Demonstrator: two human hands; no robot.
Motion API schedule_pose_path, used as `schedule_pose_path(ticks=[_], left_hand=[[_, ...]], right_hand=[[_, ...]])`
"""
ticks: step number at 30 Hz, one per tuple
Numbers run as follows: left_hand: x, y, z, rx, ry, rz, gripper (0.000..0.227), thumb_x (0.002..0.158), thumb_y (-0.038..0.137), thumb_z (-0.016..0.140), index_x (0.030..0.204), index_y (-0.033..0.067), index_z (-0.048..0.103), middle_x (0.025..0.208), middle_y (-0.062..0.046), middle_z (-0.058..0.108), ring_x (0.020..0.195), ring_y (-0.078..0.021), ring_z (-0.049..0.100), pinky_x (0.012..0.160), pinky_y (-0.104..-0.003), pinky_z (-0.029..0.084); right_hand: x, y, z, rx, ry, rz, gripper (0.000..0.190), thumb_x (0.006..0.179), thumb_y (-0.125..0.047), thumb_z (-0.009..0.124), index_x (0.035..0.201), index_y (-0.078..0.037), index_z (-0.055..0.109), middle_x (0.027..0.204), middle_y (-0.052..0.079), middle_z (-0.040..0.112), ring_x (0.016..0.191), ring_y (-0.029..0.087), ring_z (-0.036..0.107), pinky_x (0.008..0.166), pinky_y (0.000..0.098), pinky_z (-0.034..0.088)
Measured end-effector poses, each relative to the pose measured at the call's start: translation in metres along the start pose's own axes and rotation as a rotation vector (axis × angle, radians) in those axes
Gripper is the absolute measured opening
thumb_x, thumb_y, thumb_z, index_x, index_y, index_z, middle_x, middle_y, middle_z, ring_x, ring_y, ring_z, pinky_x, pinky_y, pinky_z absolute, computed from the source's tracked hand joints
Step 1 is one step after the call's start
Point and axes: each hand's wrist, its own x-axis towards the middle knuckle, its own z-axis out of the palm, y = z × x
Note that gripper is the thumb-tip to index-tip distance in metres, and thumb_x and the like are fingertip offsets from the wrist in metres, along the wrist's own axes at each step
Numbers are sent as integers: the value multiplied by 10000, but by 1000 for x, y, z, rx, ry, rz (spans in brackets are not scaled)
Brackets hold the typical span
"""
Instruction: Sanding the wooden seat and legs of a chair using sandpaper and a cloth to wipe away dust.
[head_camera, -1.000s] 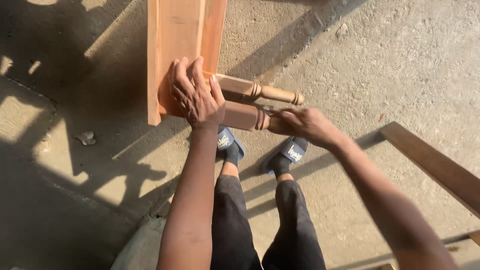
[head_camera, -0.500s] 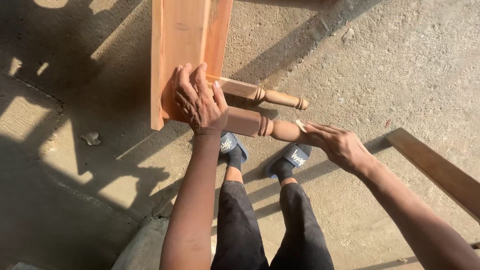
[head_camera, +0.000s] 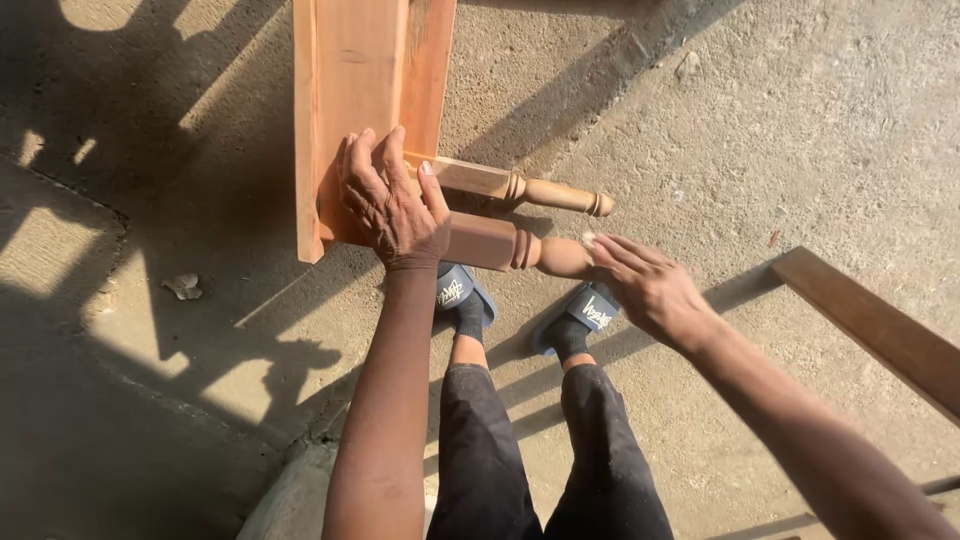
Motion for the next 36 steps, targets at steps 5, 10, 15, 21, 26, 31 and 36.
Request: schedule_pose_path(ticks=[5,10,15,21,26,31,36], left_hand=[[0,-1,2,1,-8,7,490,1010,201,616,1471,78,508,1496,-176,392,1462,-415,348,1220,-564,283],[-7,-5,4,-21,-1,3,472,1047,191,599,1496,83,497,1540,-175,378,1499,-408,340,1258,-546,279],[-2,-2,1,-23,-28,-20,472,1014,208,609,1461,84,518,1513,-171,389,1474,-409,344,1230,-551,272],[-3,-5,6,9,-14,-8,463,1040,207,599,1477,80,513,1521,-161,379,1487,-399,340,1237,-541,278],[-5,-2,2,-4,-11,-1,465,1032,212,598,1468,74,514,1500,-160,384,1476,-395,345,1238,-547,280],[-4,-3,4,6,-40,-23,470,1010,205,594,1458,81,528,1496,-163,396,1467,-407,346,1218,-548,288],[-2,0,-1,-5,-20,-10,465,1026,214,604,1464,77,525,1509,-162,382,1477,-406,342,1229,-551,286]], right_hand=[[28,1,33,-93,10,-114,511,897,-105,584,1407,-127,576,1518,76,550,1406,205,509,1147,329,393],[-25,20,24,-107,-8,-67,494,944,-113,587,1438,-95,568,1541,75,521,1427,193,488,1186,352,359],[34,12,80,-111,32,-145,655,860,-125,536,1493,28,471,1560,147,477,1436,256,483,1164,352,376],[-13,11,20,-115,-183,112,457,982,-119,516,1433,-185,549,1542,62,499,1372,216,527,1096,334,444],[11,0,39,89,114,-3,439,988,-143,585,1422,-80,559,1487,96,566,1311,250,624,1138,386,494],[36,-11,24,268,-1,39,477,929,-150,634,1397,-77,584,1479,96,581,1257,276,638,1016,362,534],[-9,34,2,-12,116,-142,305,1043,-243,488,1269,-155,674,1410,60,677,1253,232,686,1052,400,574]])
